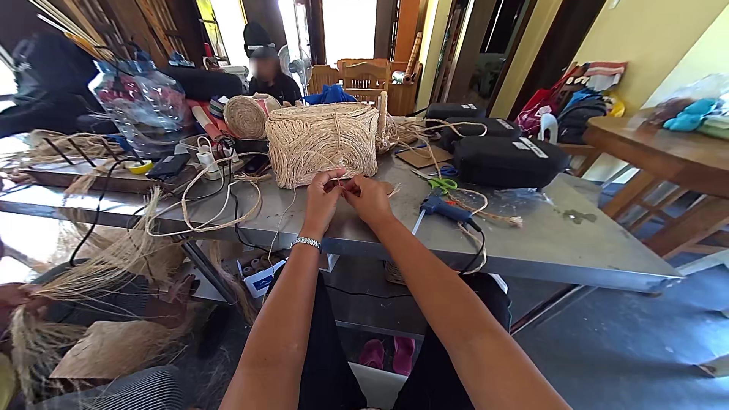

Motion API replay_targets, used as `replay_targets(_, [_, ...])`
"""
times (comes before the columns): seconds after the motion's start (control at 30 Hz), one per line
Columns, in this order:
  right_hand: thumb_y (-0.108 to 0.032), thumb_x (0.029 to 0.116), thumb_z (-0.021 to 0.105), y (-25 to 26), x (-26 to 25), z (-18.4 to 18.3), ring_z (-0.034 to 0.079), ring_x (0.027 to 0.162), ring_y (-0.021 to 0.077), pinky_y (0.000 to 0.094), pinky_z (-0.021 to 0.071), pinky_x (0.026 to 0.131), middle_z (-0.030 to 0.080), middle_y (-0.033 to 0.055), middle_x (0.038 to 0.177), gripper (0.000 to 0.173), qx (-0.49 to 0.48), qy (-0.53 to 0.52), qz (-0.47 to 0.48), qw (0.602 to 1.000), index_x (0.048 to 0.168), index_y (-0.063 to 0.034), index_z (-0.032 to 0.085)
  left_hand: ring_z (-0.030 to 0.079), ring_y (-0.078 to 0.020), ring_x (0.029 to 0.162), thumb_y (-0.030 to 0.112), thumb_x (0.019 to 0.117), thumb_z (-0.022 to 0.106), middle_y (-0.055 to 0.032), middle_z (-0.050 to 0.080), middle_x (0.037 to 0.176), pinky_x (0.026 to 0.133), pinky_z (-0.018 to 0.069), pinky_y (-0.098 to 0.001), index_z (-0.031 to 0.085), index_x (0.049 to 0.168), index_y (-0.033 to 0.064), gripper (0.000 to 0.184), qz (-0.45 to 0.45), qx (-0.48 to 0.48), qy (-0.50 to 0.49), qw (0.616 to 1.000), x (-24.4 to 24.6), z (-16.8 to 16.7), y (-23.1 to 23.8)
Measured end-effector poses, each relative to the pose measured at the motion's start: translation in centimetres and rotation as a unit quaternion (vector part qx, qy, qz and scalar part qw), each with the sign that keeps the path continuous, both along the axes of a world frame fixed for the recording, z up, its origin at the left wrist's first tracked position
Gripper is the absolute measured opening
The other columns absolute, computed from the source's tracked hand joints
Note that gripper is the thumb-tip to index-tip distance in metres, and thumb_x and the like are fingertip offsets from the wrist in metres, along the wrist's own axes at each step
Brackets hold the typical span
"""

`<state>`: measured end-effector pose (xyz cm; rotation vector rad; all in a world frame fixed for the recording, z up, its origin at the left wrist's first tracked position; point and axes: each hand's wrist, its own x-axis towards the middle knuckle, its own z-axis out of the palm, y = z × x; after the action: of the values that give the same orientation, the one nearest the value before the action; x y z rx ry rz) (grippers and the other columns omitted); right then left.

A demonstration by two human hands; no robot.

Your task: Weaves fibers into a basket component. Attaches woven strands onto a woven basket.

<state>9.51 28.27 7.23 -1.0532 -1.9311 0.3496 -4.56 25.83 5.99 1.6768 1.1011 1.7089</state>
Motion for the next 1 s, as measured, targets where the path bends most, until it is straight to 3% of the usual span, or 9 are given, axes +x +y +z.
replay_targets(0.17, [-0.024, 0.1011, 0.065, 0.0, 0.1, 0.1, 0.072, 0.093, 0.0298, 0.0548, 0.0570, 0.088, 0.075, 0.0135, 0.093, 0.023, 0.012, -0.032, -0.022, 0.999, 0.101, -0.0032, 0.076, 0.066, -0.0154, 0.098, 0.001, 0.0985, 0.057, -0.0095, 0.062, 0.133, 0.087, 0.0557, -0.0349, 0.066, 0.129, 0.0091, 0.033, 0.061, 0.006, 0.070, 0.996, 0.1, 0.2, -0.2])
replay_targets(0.43, [-0.021, 0.1049, 0.058, 0.4, -0.2, -0.4, 0.070, 0.092, 0.0287, 0.0486, 0.0567, 0.087, 0.072, 0.0158, 0.094, 0.027, 0.052, -0.005, 0.002, 0.999, 0.100, 0.0006, 0.073, 0.068, -0.0179, 0.099, 0.001, 0.0977, 0.057, -0.0121, 0.065, 0.127, 0.088, 0.0576, -0.0347, 0.070, 0.123, 0.0075, 0.029, 0.130, 0.040, 0.138, 0.981, 0.2, 0.2, 1.1])
replay_targets(0.63, [-0.021, 0.1084, 0.051, 0.3, 0.0, 0.0, 0.070, 0.091, 0.0277, 0.0478, 0.0554, 0.088, 0.073, 0.0160, 0.096, 0.032, -0.002, 0.001, 0.024, 1.000, 0.103, 0.0023, 0.072, 0.068, -0.0189, 0.099, -0.002, 0.0968, 0.057, -0.0137, 0.064, 0.127, 0.086, 0.0577, -0.0349, 0.069, 0.123, 0.0070, 0.030, 0.131, 0.061, 0.150, 0.978, 0.3, 0.0, 0.7])
replay_targets(0.87, [-0.020, 0.1091, 0.049, 0.2, 0.0, 0.1, 0.069, 0.088, 0.0264, 0.0462, 0.0552, 0.084, 0.072, 0.0158, 0.092, 0.034, -0.008, -0.001, 0.045, 0.999, 0.100, 0.0025, 0.073, 0.068, -0.0153, 0.101, -0.001, 0.0952, 0.062, -0.0109, 0.064, 0.126, 0.084, 0.0586, -0.0308, 0.071, 0.122, 0.0097, 0.030, 0.109, 0.051, 0.100, 0.988, 0.1, 0.3, 0.8])
replay_targets(1.0, [-0.021, 0.1103, 0.047, 0.4, 0.0, -0.2, 0.069, 0.087, 0.0255, 0.0465, 0.0554, 0.085, 0.073, 0.0144, 0.092, 0.037, -0.009, -0.005, 0.059, 0.998, 0.098, 0.0025, 0.073, 0.068, -0.0169, 0.102, 0.006, 0.0966, 0.067, -0.0066, 0.065, 0.131, 0.088, 0.0566, -0.0373, 0.068, 0.125, 0.0110, 0.029, 0.075, 0.009, 0.039, 0.996, 0.0, 0.3, -0.4])
